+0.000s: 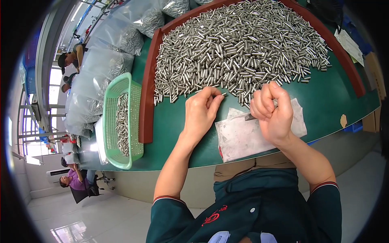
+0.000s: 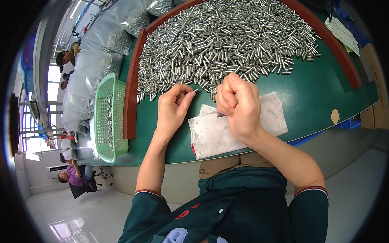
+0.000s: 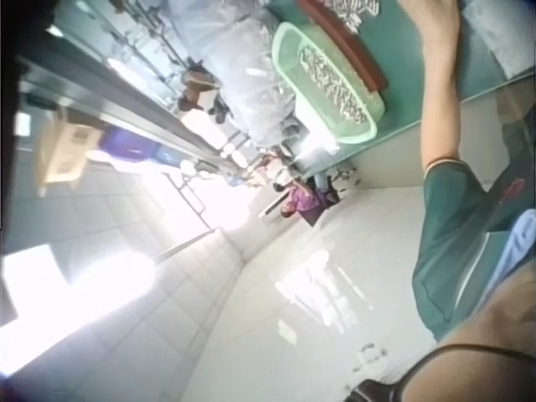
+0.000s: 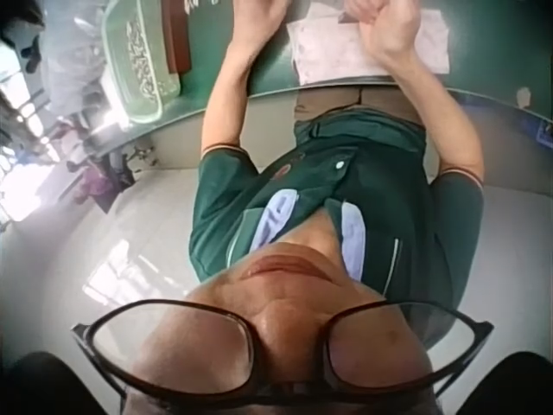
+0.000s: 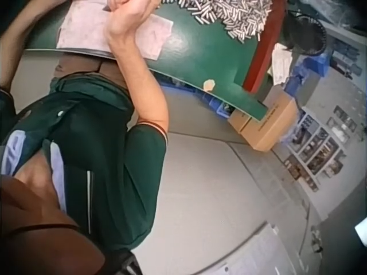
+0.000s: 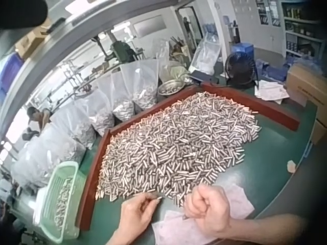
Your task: Inspecting and testing small metal components at a workbench using a probe tool.
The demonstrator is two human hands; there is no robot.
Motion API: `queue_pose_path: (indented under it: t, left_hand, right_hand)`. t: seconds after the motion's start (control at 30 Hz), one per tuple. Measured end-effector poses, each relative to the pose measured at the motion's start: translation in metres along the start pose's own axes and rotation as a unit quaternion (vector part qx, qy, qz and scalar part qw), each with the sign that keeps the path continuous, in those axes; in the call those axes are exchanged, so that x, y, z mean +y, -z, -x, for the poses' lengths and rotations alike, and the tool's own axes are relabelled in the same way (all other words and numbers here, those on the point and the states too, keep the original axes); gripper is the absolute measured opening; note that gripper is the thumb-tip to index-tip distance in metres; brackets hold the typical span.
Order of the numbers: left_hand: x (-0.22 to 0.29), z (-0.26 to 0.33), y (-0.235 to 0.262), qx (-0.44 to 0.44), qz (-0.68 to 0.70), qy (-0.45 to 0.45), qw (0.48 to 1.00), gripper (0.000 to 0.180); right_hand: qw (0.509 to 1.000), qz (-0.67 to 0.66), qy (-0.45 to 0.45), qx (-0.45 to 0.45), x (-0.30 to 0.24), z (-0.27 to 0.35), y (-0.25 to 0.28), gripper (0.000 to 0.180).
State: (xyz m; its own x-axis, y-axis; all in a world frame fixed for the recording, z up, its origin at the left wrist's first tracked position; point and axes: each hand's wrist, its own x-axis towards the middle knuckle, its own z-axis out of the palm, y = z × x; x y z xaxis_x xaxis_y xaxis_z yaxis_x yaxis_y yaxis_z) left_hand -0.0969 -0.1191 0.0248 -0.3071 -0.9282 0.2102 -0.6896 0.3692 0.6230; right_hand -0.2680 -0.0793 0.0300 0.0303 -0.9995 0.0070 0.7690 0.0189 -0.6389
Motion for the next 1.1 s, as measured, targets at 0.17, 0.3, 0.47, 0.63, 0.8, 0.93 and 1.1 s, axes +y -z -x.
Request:
queue_pose_path:
  t: [0.17, 0.3, 0.47, 0.63, 0.8, 0.93, 1.1]
  left_hand:
    - [-0.009, 0.003, 0.011, -0.089, 0.516, 0.196, 0.829, 0.008]
    - [-0.015, 0.001, 0.015, -0.118, 0.619, 0.203, 0.749, 0.005]
    - [-0.015, 0.002, 0.015, -0.115, 0.594, 0.203, 0.770, 0.009]
    - [-0.019, 0.003, 0.014, -0.120, 0.607, 0.200, 0.760, 0.010]
    - [-0.013, 0.001, 0.014, -0.121, 0.603, 0.206, 0.761, 0.009]
    - [-0.018, 0.002, 0.016, -0.096, 0.655, 0.222, 0.716, 0.014]
    - [-0.011, 0.005, 0.012, -0.081, 0.493, 0.207, 0.841, 0.011]
  right_hand:
    - [1.000, -0.003, 0.002, -0.005, 0.001, 0.000, 0.001, 0.039]
    - [1.000, -0.004, 0.006, -0.005, 0.002, 0.000, 0.002, 0.039]
    - [1.000, -0.001, 0.004, -0.003, 0.001, 0.000, 0.001, 0.039]
    - [1.000, 0.000, 0.005, -0.001, 0.001, 0.000, 0.000, 0.039]
    - [1.000, -0.002, 0.003, 0.003, 0.001, 0.000, 0.001, 0.039]
    - [1.000, -0.003, 0.001, 0.002, 0.001, 0.001, 0.000, 0.039]
    - [1.000, -0.009, -0.001, 0.013, 0.002, 0.001, 0.000, 0.039]
